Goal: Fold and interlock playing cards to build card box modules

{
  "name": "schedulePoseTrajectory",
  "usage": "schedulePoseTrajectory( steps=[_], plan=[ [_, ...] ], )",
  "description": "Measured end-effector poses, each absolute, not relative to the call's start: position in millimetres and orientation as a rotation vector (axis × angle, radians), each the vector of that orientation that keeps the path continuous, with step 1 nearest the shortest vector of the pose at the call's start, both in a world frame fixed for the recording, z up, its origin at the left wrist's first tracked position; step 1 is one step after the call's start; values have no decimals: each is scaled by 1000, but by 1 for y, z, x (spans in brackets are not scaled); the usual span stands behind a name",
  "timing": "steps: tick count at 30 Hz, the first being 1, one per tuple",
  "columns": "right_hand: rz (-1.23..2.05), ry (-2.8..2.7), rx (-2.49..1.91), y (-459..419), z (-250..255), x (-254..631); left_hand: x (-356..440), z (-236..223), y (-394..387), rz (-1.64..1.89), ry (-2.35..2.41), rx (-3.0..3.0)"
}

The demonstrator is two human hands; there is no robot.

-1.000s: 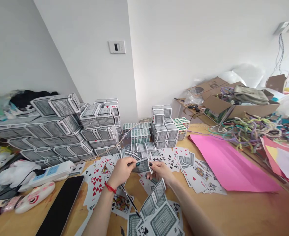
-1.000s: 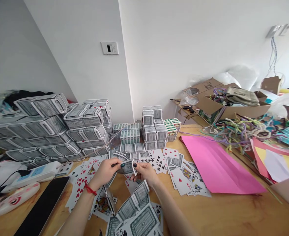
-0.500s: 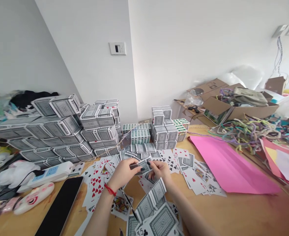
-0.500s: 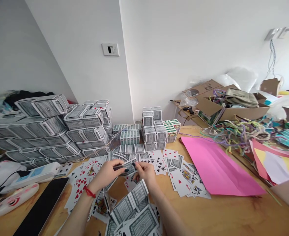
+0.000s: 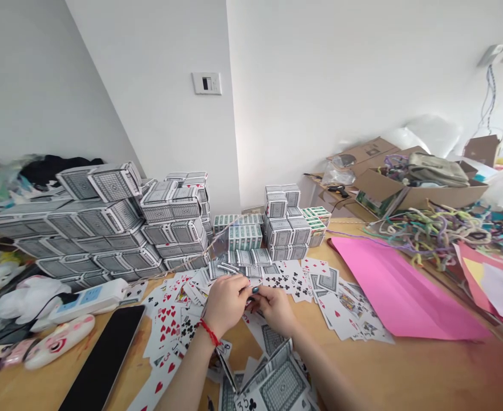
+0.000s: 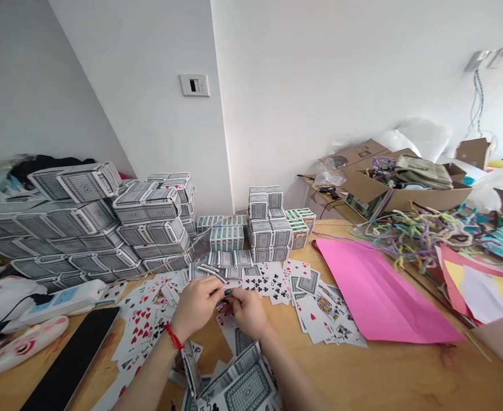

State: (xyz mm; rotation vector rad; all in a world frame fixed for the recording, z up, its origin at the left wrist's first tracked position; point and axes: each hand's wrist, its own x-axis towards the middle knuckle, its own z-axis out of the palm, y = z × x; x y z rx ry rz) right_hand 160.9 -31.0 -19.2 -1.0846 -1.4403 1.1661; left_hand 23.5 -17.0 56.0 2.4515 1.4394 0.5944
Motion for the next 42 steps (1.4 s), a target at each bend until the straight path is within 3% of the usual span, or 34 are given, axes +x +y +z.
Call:
schedulePoseTrajectory(
  steps=[8, 21, 42],
  plan=[
    [1243, -1394, -1049, -24, -25, 169, 1, 66, -14, 543, 1379, 2308],
    [900, -1436, -1264, -19, -29, 177, -13, 48, -2, 535, 1315, 2162],
    [827, -1633, -1192, -23, -20, 178, 4, 51, -13, 423, 1250, 2258]
  ],
)
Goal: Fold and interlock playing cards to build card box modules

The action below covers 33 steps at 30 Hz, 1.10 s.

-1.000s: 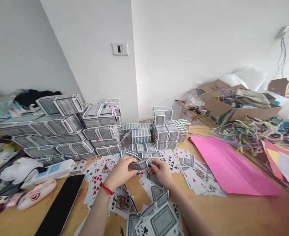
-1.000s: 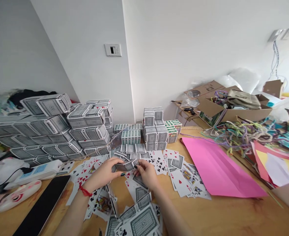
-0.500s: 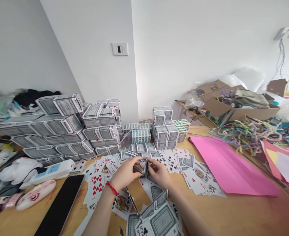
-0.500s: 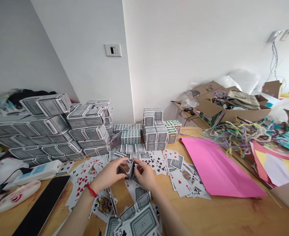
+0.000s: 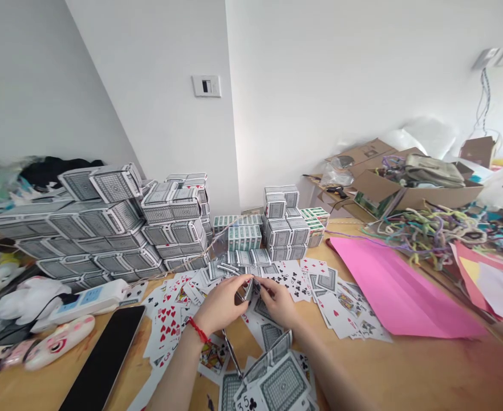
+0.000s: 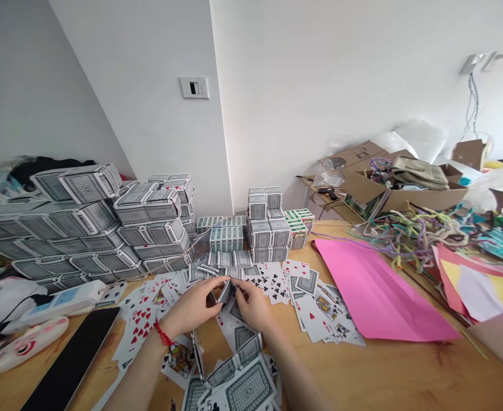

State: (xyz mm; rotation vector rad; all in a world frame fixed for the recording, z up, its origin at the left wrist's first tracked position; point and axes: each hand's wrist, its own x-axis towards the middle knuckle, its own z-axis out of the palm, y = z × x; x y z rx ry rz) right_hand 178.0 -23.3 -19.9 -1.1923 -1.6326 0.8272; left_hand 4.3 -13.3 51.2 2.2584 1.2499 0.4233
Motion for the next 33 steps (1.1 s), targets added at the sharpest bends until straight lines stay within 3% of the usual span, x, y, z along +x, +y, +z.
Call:
schedulePoseTrajectory(
  steps=[4, 14, 23, 33],
  plan=[
    [746, -1603, -1248, -25, -17, 180, 1, 52, -13, 421, 1303, 2262],
    [149, -1737, -1310, -7, -30, 197, -9, 54, -9, 515, 1310, 2267],
    [244, -2067, -1648, 31, -3, 197, -13, 61, -9, 508, 1250, 2218],
    [417, -1908, -1706, 35, 6, 214, -22, 60, -2, 622, 1282, 2199]
  ],
)
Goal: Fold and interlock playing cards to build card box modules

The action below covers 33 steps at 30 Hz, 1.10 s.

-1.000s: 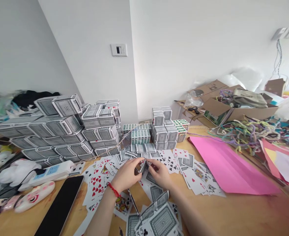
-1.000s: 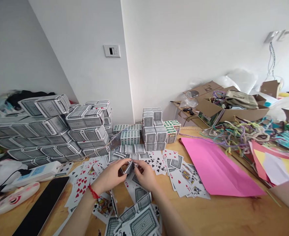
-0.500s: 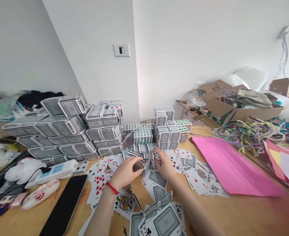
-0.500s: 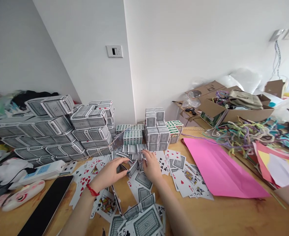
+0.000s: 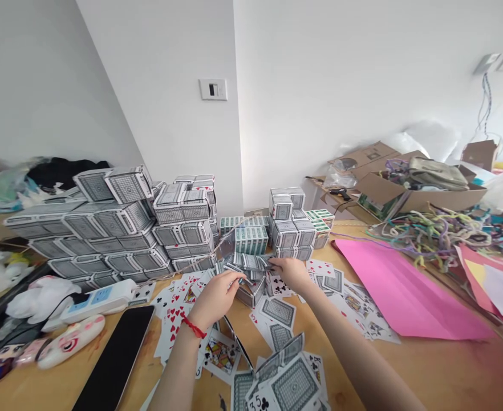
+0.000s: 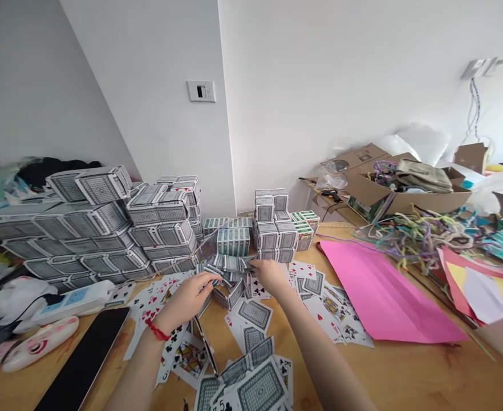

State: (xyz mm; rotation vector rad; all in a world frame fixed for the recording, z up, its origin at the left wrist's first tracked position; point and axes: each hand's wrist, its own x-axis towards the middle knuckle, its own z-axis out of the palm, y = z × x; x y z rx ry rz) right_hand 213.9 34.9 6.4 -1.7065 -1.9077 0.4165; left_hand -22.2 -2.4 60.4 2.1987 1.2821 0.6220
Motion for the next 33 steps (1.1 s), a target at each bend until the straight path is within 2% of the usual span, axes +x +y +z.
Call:
schedulePoseTrajectory(
  steps=[6, 17, 33],
  plan=[
    [565, -1509, -1576, 25, 8, 227, -13, 60, -7, 591, 1279, 2182],
    [1086, -971, -1186, -13, -13, 208, 3, 53, -12, 417, 1340, 2261],
    [1139, -967, -1155, -28, -26, 203, -2, 54, -11, 451, 1314, 2301]
  ],
)
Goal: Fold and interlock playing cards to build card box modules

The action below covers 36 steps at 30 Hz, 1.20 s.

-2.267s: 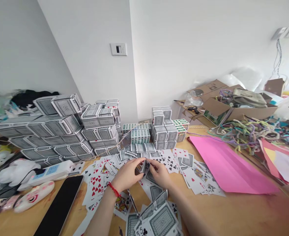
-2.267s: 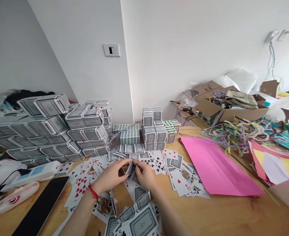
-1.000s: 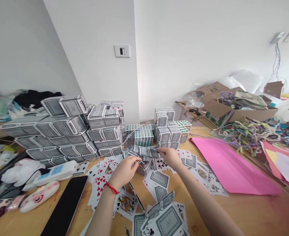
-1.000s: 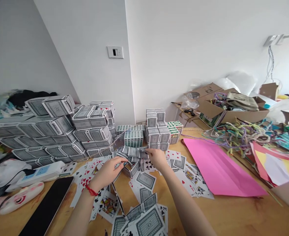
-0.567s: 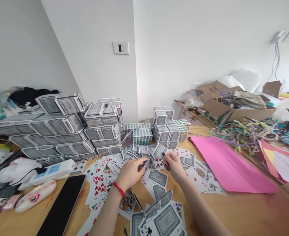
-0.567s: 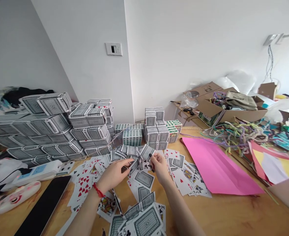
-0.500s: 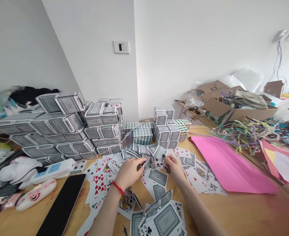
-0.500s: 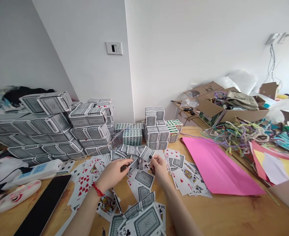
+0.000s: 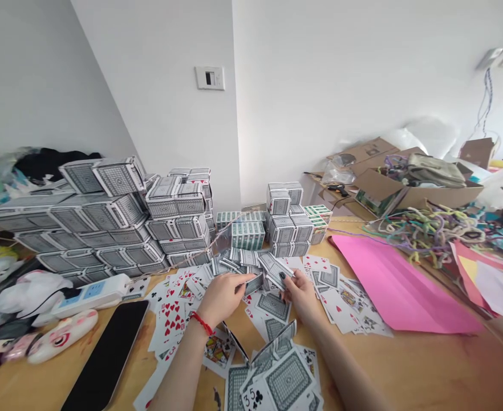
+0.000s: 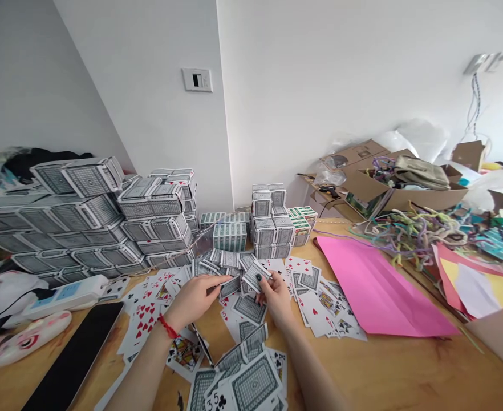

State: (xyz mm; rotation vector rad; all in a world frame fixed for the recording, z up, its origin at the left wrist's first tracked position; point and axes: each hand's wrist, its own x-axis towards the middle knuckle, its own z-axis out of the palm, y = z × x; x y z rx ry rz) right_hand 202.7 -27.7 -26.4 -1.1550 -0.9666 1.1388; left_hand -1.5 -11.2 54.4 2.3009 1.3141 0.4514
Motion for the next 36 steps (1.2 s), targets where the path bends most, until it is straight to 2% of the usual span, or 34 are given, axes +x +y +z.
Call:
schedulePoseTrajectory(
  steps=[13, 22, 36],
  plan=[
    [857, -1282, -1296, -40, -28, 194, -2, 48, -7, 448, 1579, 2264],
    [360, -1944, -1407, -50, -22, 188, 0, 53, -9, 423, 1528, 2243],
    [298, -1992, -1483, -46, -25, 185, -2, 49, -8, 441, 1500, 2286]
  ],
)
